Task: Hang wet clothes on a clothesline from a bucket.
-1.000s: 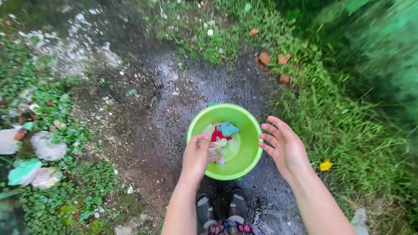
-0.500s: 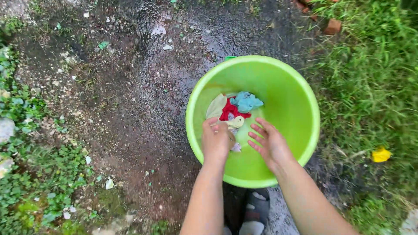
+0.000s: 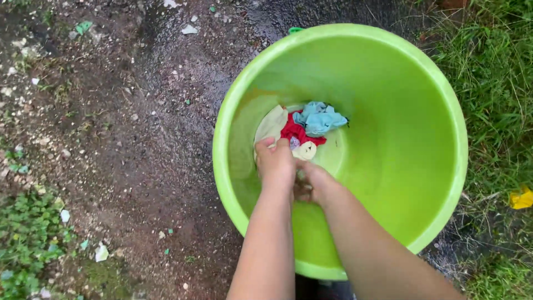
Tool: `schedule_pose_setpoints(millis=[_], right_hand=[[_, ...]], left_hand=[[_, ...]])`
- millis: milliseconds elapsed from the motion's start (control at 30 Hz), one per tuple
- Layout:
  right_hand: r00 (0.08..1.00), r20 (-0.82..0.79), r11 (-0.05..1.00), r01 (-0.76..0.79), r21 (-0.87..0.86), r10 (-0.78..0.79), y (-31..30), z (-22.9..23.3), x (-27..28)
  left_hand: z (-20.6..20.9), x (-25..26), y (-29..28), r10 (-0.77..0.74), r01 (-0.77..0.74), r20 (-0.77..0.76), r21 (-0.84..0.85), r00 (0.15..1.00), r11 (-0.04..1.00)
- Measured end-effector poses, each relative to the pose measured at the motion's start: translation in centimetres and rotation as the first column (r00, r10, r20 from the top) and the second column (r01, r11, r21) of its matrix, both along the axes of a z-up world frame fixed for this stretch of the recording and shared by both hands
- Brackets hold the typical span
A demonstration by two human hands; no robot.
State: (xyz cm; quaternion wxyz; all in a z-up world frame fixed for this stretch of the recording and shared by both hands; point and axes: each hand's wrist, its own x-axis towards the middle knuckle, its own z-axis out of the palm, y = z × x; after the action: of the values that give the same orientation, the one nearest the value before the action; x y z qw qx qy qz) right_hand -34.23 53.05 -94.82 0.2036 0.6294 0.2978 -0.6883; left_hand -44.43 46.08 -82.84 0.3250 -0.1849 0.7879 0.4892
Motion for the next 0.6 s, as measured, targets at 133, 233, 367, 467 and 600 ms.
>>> schedule_pose_setpoints(millis=[133,233,367,467,600], right_hand=[[0.945,-0.145,0.955,-0.296,0.001,0.293,-1.0,-3.3,1.2],[0.979,-0.058,0.981,-0.195,-0.023,0.193,0.3,-1.2,1.0],[0.953,-0.274,0.984,-0.084,0.159,0.125,3.6,10.0,0.1],[0.919,-0.355,0.972,-0.1,0.214,0.173,6.0,17.0,2.8],[0.896,-0.441,0.996,-0.014,0.092,0.053,7.4,21.2,10.2]], left_hand=[[-0.8,0.1,-1.0,-0.04,0.036,-0.065,-0.063,0.997,0.997],[-1.2,0.3,-2.6,-0.076,0.066,-0.082,-0.118,0.994,0.991],[-1.1,0.8,-3.4,-0.08,0.078,-0.007,-0.184,0.997,0.98],[3.6,1.2,-2.8,0.003,-0.001,0.235,-0.007,0.972,1.0],[9.9,2.8,-1.4,0.011,-0.418,0.686,0.431,0.728,0.8]])
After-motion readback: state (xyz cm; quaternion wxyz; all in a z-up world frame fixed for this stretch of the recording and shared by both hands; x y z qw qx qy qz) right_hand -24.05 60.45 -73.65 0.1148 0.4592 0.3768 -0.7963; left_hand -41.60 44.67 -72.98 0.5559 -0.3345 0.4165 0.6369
